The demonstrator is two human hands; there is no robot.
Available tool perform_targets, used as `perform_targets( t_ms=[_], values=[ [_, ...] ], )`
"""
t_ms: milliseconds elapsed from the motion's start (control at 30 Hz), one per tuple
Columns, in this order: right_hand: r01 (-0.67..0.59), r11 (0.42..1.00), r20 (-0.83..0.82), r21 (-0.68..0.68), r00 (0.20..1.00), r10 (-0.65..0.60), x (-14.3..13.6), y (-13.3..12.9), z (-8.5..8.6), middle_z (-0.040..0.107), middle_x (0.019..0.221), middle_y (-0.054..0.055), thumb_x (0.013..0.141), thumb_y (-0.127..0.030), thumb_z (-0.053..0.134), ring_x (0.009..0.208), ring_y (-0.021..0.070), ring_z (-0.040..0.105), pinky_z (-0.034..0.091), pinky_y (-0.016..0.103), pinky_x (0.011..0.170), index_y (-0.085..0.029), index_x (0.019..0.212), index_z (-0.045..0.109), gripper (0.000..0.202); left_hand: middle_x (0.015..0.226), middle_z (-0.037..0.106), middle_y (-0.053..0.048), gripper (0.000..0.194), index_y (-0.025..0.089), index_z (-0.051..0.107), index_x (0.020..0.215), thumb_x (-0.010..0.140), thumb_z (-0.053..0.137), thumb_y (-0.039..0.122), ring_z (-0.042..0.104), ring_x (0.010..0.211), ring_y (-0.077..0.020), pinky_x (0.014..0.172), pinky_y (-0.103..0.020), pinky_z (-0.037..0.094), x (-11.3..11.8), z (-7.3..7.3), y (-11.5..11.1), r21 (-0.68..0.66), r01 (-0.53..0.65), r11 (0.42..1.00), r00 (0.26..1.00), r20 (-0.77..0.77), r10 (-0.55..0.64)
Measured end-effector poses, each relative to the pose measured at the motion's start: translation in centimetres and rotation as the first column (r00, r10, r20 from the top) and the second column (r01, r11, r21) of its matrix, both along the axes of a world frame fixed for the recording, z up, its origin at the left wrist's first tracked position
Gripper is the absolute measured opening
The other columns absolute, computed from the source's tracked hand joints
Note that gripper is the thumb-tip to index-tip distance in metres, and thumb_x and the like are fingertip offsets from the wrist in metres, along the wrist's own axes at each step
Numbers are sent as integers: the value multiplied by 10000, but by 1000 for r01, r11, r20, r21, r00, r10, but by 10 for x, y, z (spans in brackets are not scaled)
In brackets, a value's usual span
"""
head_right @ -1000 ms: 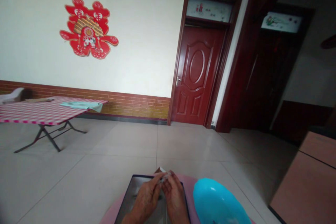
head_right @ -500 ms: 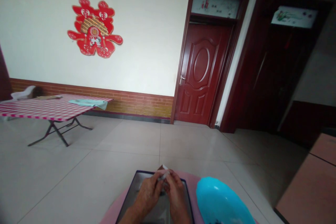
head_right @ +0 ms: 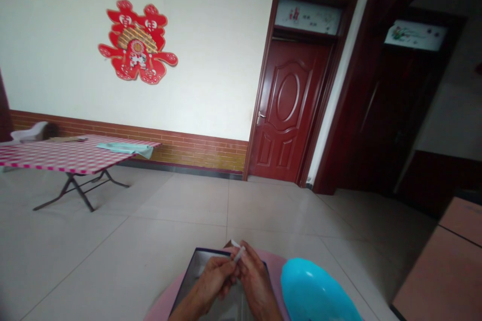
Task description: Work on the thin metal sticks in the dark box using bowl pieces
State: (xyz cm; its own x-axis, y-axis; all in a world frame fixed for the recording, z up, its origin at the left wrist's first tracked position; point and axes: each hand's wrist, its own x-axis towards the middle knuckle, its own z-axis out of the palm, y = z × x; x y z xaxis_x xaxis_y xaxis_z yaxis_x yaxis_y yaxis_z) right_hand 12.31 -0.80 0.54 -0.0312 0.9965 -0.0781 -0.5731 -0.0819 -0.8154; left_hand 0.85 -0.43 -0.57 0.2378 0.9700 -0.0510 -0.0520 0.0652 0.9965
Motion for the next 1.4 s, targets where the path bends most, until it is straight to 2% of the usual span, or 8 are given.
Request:
perform_targets(
  t_ms=[267, 433, 633, 900, 1000, 1100, 1233, 1400],
  values=[
    [-138, 984, 61, 110, 989, 132, 2, 2, -10, 611, 616, 2, 669, -472, 721, 531, 133, 542, 413, 255, 510, -170, 810, 641, 343, 464, 456, 59, 452, 162, 555, 625, 644, 499, 610, 365, 320, -55, 320, -193, 218, 0, 2, -3, -53, 93, 994, 995, 29, -91],
    [-111, 984, 76, 137, 992, 101, 2, 0, -9, 601, 623, 3, 665, -455, 731, 559, 127, 545, 413, 249, 536, -165, 702, 617, 313, 445, 442, 66, 452, 164, 561, 636, 673, 485, 608, 328, 294, -47, 303, -188, 196, -4, -1, -3, -43, 139, 989, 990, 18, -138],
    [-86, 991, 89, 100, 993, 77, 0, -1, -8, 594, 590, -1, 636, -463, 742, 525, 130, 535, 393, 243, 488, -172, 693, 622, 320, 486, 492, 34, 559, 145, 578, 609, 626, 492, 698, 343, 307, -50, 316, -205, 196, -5, 2, -3, -17, 53, 998, 997, -53, -53],
    [-59, 992, 84, 113, 995, 50, -1, 4, -11, 653, 657, 29, 642, -440, 740, 580, 143, 576, 436, 247, 527, -168, 686, 644, 292, 340, 347, 61, 617, 190, 495, 497, 638, 376, 778, 286, 274, -76, 320, -222, 195, 2, -11, 8, 66, 39, 997, 986, -162, -28],
    [-21, 998, 56, 66, 998, 17, 1, 7, -13, 677, 685, 38, 567, -435, 789, 641, 163, 615, 466, 258, 583, -167, 692, 656, 324, 381, 365, 53, 571, 202, 460, 480, 666, 361, 733, 301, 315, -78, 360, -227, 226, 4, -15, 13, 133, 7, 991, 979, -202, 20],
    [57, 998, 31, -8, 998, -57, 3, 9, -15, 692, 693, 34, 477, -411, 837, 653, 166, 633, 484, 267, 628, -162, 705, 662, 381, 443, 390, 39, 481, 198, 440, 461, 723, 383, 598, 345, 402, -87, 434, -229, 256, 4, -15, 15, 295, -28, 955, 945, -302, 121],
    [125, 991, 0, -42, 992, -125, 2, 11, -18, 699, 684, 22, 443, -365, 857, 651, 159, 641, 497, 273, 655, -163, 701, 654, 385, 475, 442, 20, 396, 179, 508, 461, 773, 382, 388, 417, 492, -114, 506, -236, 274, 0, -9, 12, 433, -9, 901, 854, -466, 232],
    [158, 985, 4, -70, 987, -158, -3, 11, -20, 687, 643, -4, 392, -337, 868, 617, 148, 634, 494, 256, 605, -167, 690, 655, 404, 564, 590, -31, 405, 164, 623, 545, 825, 370, 312, 517, 565, -142, 571, -247, 312, -6, -8, 6, 561, 46, 827, 756, -561, 339]
  ],
)
